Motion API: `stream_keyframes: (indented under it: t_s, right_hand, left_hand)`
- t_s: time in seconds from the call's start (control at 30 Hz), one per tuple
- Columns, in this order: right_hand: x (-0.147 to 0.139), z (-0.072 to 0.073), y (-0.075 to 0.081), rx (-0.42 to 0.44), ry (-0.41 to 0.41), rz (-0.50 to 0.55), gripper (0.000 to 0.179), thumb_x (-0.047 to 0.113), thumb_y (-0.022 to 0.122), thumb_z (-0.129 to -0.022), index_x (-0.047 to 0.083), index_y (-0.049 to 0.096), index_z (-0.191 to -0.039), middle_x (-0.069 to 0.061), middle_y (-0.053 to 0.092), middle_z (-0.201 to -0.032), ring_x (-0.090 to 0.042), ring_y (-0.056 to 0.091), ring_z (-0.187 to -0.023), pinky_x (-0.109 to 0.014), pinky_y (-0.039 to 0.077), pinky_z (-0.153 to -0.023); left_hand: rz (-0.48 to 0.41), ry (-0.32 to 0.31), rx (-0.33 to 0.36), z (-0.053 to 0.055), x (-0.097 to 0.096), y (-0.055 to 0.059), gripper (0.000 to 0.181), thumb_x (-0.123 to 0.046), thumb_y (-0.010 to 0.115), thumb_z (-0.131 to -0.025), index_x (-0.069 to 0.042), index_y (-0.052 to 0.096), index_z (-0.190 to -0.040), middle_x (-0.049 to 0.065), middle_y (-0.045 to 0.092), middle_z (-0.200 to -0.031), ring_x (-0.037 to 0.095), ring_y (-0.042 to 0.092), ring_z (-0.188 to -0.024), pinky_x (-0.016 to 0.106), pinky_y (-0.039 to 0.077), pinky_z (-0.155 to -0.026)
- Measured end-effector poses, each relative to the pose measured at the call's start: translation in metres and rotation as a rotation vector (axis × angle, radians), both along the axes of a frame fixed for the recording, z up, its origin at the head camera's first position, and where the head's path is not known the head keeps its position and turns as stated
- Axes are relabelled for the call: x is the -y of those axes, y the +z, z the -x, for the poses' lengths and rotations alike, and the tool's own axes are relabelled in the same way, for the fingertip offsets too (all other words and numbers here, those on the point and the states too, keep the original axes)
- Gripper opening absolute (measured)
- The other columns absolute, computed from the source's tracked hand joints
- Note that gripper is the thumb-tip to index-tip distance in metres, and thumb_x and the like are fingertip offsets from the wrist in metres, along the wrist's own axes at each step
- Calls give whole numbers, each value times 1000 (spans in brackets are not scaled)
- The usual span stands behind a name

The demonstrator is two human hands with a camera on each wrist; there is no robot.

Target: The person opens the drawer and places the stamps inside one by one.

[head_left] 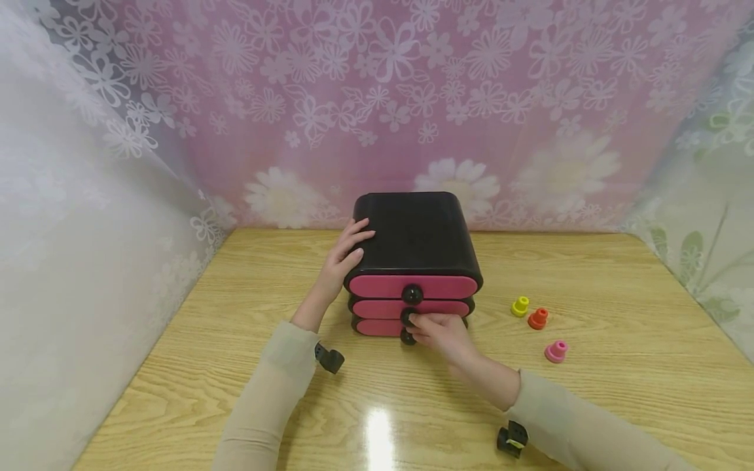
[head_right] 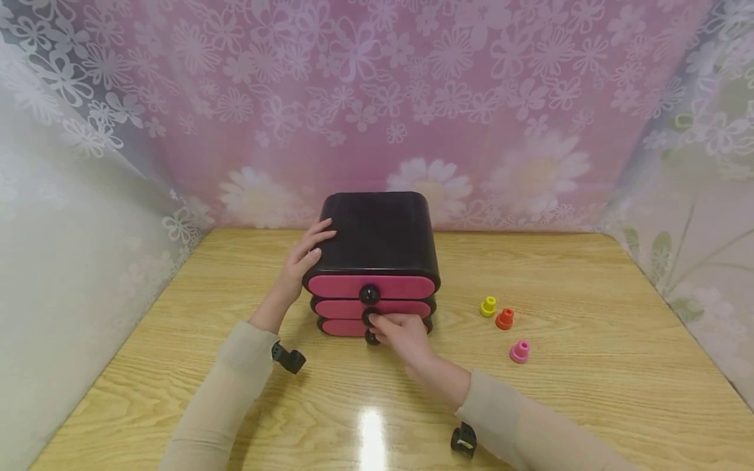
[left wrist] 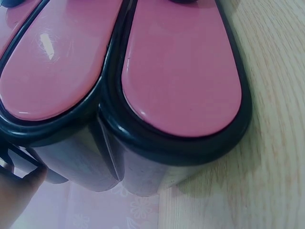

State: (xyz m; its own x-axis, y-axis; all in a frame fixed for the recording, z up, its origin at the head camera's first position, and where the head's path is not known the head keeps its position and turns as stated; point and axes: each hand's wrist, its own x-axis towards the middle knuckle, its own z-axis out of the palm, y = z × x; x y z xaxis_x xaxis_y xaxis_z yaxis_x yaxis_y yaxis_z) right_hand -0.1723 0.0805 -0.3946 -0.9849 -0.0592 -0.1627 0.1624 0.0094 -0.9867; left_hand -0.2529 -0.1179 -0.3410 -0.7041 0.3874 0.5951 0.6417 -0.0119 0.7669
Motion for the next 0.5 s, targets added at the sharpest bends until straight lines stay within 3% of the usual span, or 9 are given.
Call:
stream_keyframes:
  t_s: [0.5]
  right_hand:
    - [-15,1,-4,24,116,-82,36,14,60,-83,-15,57,-104,-21,61,-101,-27,59,-94,-35,46,-82]
  left_hand:
    - [4,0,24,1,1,-2,36,8,34,-88,15,41,-122,25,22,-139,27,0,-133,47,4,-104]
